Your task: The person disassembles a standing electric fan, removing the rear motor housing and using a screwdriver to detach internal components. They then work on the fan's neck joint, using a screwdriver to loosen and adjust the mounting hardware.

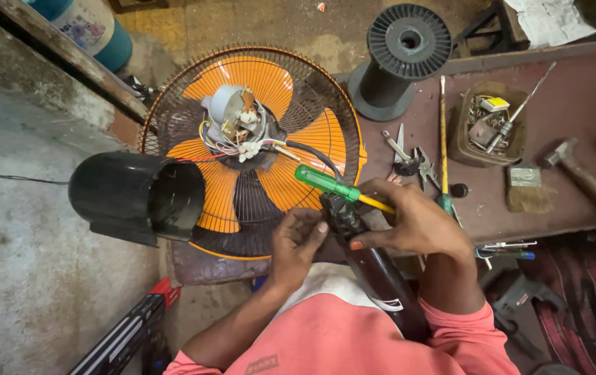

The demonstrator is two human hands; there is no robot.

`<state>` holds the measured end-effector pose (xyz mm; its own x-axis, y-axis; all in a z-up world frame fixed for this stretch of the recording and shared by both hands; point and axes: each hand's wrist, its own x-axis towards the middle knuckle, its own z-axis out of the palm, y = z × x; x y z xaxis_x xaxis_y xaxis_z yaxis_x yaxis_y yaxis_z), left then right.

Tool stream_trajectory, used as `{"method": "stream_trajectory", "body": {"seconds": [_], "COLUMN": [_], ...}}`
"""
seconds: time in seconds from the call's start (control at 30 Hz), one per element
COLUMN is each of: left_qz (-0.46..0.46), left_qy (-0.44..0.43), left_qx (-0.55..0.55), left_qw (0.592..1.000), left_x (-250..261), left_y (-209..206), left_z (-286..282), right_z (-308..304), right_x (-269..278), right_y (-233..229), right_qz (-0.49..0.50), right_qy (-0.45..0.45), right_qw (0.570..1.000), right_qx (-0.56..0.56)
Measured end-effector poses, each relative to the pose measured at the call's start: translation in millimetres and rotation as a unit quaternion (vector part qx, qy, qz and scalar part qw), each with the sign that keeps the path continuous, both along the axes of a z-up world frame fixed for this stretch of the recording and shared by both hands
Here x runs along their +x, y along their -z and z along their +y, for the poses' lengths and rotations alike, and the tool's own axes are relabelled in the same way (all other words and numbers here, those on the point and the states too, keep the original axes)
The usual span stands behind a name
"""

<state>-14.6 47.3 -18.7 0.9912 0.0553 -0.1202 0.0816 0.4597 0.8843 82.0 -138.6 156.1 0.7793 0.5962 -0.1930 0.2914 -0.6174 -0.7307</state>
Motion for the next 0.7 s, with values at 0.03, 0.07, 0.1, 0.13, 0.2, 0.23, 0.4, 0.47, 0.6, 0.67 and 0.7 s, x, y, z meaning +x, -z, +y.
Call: {"method": "stream_trajectory", "body": {"seconds": [0.03, 0.07, 0.1, 0.13, 0.2, 0.23, 0.4, 0.47, 0.6, 0.67, 0.7], "left_qz": [-0.010, -0.029, -0.049, -0.069, -0.050, -0.042, -0.072, -0.089, -0.131, -0.145, -0.160], "left_qy": [-0.004, -0.023, -0.042, -0.060, -0.053, -0.049, -0.002, -0.002, 0.003, 0.017, 0.022], "left_qx": [0.009, -0.021, -0.051, -0.080, -0.187, -0.240, -0.228, -0.219, -0.196, -0.175, -0.152], "left_qw": [1.000, 0.999, 0.997, 0.993, 0.980, 0.969, 0.971, 0.972, 0.972, 0.974, 0.975], "left_x": [-0.8, 0.1, 3.3, 7.0, 14.7, 19.5, 27.8, 28.3, 31.3, 31.2, 30.7], "left_y": [1.8, 1.6, -0.6, -4.9, -17.9, -24.4, -34.1, -27.8, -13.0, -9.1, -9.1], "left_z": [0.6, 0.9, 0.6, 1.2, 1.4, 2.1, 10.4, 10.0, 8.7, 12.7, 15.1], "right_z": [-0.3, -0.7, -1.0, -0.4, 1.1, 1.8, 2.0, 3.2, 5.9, 5.0, 5.3], "right_x": [-0.1, 0.5, 1.0, 0.6, -0.4, -0.6, -1.0, -1.3, -1.8, 0.0, 0.0], "right_y": [1.2, 2.5, 3.9, 5.6, 7.5, 7.5, 5.9, 4.4, -1.1, -2.8, -2.3], "right_qz": [-0.009, -0.018, -0.027, -0.021, -0.010, -0.001, 0.013, 0.008, 0.032, 0.072, 0.091], "right_qy": [-0.003, -0.008, -0.012, -0.006, 0.005, 0.006, 0.014, 0.009, 0.029, 0.069, 0.088], "right_qw": [1.000, 1.000, 1.000, 1.000, 1.000, 1.000, 0.999, 1.000, 0.999, 0.991, 0.983], "right_qx": [-0.003, -0.005, -0.008, -0.007, -0.008, -0.005, -0.038, -0.008, 0.000, -0.089, -0.134]}}
